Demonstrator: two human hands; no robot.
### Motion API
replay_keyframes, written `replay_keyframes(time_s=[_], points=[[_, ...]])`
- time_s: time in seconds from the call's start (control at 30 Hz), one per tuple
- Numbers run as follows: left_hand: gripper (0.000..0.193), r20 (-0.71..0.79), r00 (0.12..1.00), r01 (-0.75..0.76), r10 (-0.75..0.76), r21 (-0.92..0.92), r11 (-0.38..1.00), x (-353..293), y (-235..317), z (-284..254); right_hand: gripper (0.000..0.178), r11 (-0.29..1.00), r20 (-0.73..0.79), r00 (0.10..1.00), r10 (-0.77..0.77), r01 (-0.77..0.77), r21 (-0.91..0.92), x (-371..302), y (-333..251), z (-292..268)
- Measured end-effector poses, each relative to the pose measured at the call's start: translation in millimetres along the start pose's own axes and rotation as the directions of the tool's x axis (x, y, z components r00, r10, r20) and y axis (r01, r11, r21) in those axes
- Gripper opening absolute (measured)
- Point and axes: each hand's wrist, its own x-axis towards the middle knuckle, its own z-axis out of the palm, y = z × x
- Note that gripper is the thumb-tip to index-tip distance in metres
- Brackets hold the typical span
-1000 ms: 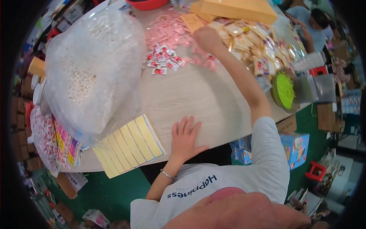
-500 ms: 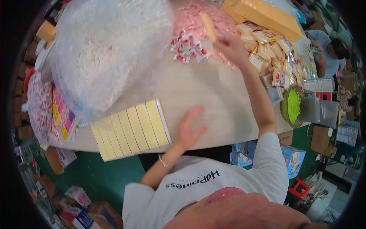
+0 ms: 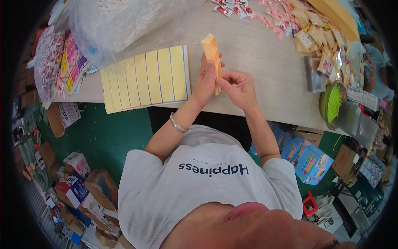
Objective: The recorder is packaging small white candies and pink sachets into segmented plastic trays and then applying labels.
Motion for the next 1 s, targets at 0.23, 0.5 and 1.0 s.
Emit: replay_keyframes(time_s=[0.23,0.5,1.0], points=[[0.059,-0.056,0.997,-0.063,0.061,-0.018,0.998,-12,23,6,0.012,0.958,0.041,0.996,0.082,-0.090,0.271,-3,-7,7],[0.058,-0.031,0.999,0.016,-0.020,-0.120,0.993,-16,35,-6,0.013,0.890,0.131,0.987,0.095,-0.143,0.432,3,3,19],[0.048,0.024,0.987,0.159,-0.161,-0.367,0.917,6,70,-53,0.012,0.754,-0.396,0.866,-0.306,-0.034,-0.656,57,-3,-22]])
